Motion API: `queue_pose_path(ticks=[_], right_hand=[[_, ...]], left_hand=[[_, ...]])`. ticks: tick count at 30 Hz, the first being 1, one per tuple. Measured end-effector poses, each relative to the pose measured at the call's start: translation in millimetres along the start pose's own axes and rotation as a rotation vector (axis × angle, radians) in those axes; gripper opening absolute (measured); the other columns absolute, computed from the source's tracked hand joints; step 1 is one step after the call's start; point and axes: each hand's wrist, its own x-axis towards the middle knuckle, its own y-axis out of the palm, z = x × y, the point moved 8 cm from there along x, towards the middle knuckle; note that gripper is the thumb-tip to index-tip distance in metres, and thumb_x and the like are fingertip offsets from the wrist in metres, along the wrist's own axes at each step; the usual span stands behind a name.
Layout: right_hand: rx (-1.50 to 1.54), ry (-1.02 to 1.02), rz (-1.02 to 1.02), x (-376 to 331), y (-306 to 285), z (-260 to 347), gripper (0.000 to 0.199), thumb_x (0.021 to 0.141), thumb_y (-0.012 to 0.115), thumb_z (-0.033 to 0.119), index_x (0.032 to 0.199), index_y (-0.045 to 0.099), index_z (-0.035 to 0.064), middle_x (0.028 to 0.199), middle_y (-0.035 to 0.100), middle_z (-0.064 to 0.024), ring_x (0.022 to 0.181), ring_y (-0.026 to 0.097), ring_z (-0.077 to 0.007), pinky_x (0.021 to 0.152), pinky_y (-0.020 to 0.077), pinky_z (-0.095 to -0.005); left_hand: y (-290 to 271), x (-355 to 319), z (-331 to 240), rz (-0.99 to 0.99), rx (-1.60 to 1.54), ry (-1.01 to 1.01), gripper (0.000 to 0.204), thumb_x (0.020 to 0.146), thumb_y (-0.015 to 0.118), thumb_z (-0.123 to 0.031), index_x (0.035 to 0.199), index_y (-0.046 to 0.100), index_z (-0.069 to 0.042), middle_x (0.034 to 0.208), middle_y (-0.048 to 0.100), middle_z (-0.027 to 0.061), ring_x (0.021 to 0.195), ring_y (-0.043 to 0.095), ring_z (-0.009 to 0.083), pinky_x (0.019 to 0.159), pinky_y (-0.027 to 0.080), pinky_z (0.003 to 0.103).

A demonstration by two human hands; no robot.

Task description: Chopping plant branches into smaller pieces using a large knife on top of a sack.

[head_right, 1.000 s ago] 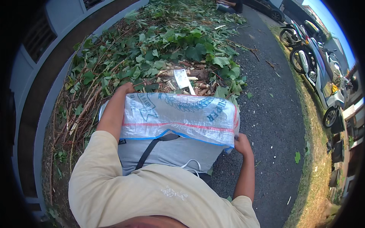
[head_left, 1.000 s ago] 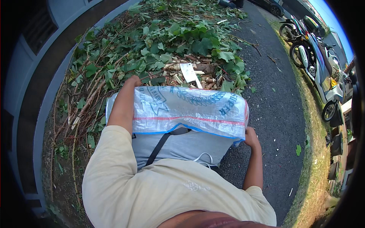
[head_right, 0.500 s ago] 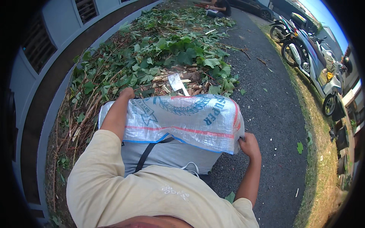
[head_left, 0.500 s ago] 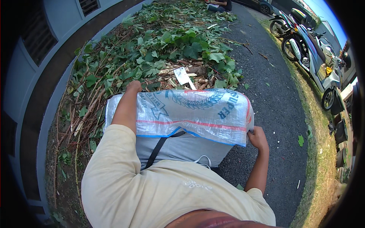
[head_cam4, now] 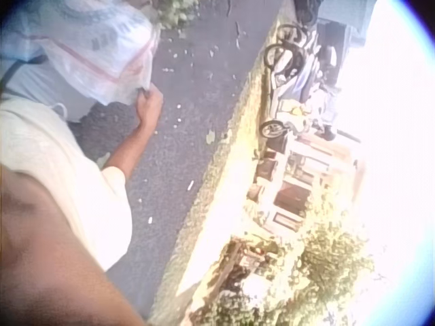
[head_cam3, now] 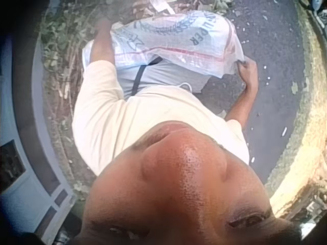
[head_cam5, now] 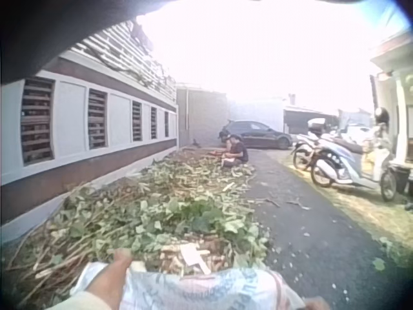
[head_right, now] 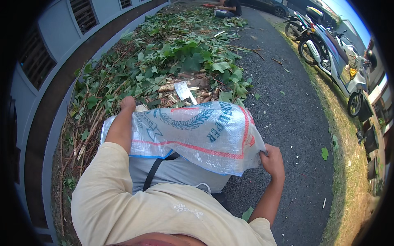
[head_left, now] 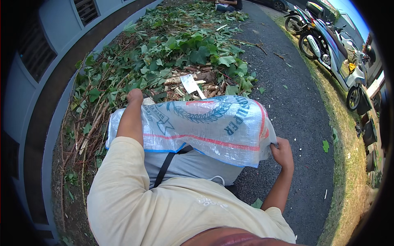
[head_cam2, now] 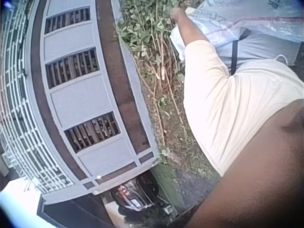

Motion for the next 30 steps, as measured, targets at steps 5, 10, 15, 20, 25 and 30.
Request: queue_pose_path(ticks=[5,10,15,20,25,30], right_hand=[[0.024,0.039,0.029,-7,9,-2,0.024,0.083,0.059,0.002,0.104,0.073,-0.0005,0.092,0.074,-0.0221,0.085,0.075,-0.0335,0.079,0.0541,-0.0392],[0.017,0.070,0.067,2,12,-6,0.024,0.083,0.059,0.001,0.103,0.073,-0.0018,0.092,0.075,-0.0212,0.087,0.075,-0.0303,0.080,0.0543,-0.0384],[0.030,0.024,0.061,4,11,-16,0.024,0.083,0.060,0.001,0.103,0.072,-0.0029,0.091,0.075,-0.0200,0.086,0.075,-0.0291,0.079,0.0538,-0.0384],[0.019,0.079,0.092,19,26,-26,0.024,0.084,0.060,0.002,0.104,0.072,-0.0052,0.088,0.075,-0.0215,0.082,0.074,-0.0289,0.078,0.0531,-0.0379],[0.040,0.119,0.163,27,50,-46,0.024,0.085,0.060,0.005,0.103,0.072,-0.0065,0.088,0.075,-0.0228,0.080,0.074,-0.0288,0.076,0.0532,-0.0393],[0.012,0.145,0.282,63,81,-48,0.025,0.085,0.061,0.009,0.100,0.072,-0.0069,0.089,0.074,-0.0251,0.080,0.074,-0.0326,0.075,0.0535,-0.0425]], left_hand=[[0,28,23,0.086,0.097,0.068,0.035,0.093,0.065,-0.016,0.126,0.074,-0.008,0.136,0.068,0.0154,0.127,0.066,0.0330,0.103,0.054,0.045],[29,46,26,0.155,0.106,0.078,0.037,0.091,0.067,-0.017,0.126,0.073,-0.007,0.136,0.067,0.0186,0.126,0.065,0.0371,0.104,0.054,0.048],[45,54,32,0.236,0.115,-0.016,0.038,0.090,0.071,-0.017,0.127,0.073,-0.008,0.138,0.066,0.0168,0.128,0.064,0.0350,0.104,0.054,0.047],[34,45,54,0.217,0.002,-0.142,0.041,0.089,0.075,-0.017,0.129,0.073,-0.010,0.142,0.065,0.0148,0.131,0.063,0.0325,0.105,0.053,0.045],[-9,44,32,0.107,-0.020,-0.145,0.049,0.088,0.081,-0.030,0.131,0.071,-0.010,0.143,0.064,0.0126,0.133,0.062,0.0320,0.105,0.053,0.045],[-65,67,48,0.069,-0.047,-0.010,0.067,0.083,0.082,-0.054,0.131,0.071,-0.008,0.132,0.071,0.0132,0.121,0.068,0.0336,0.102,0.053,0.047]])
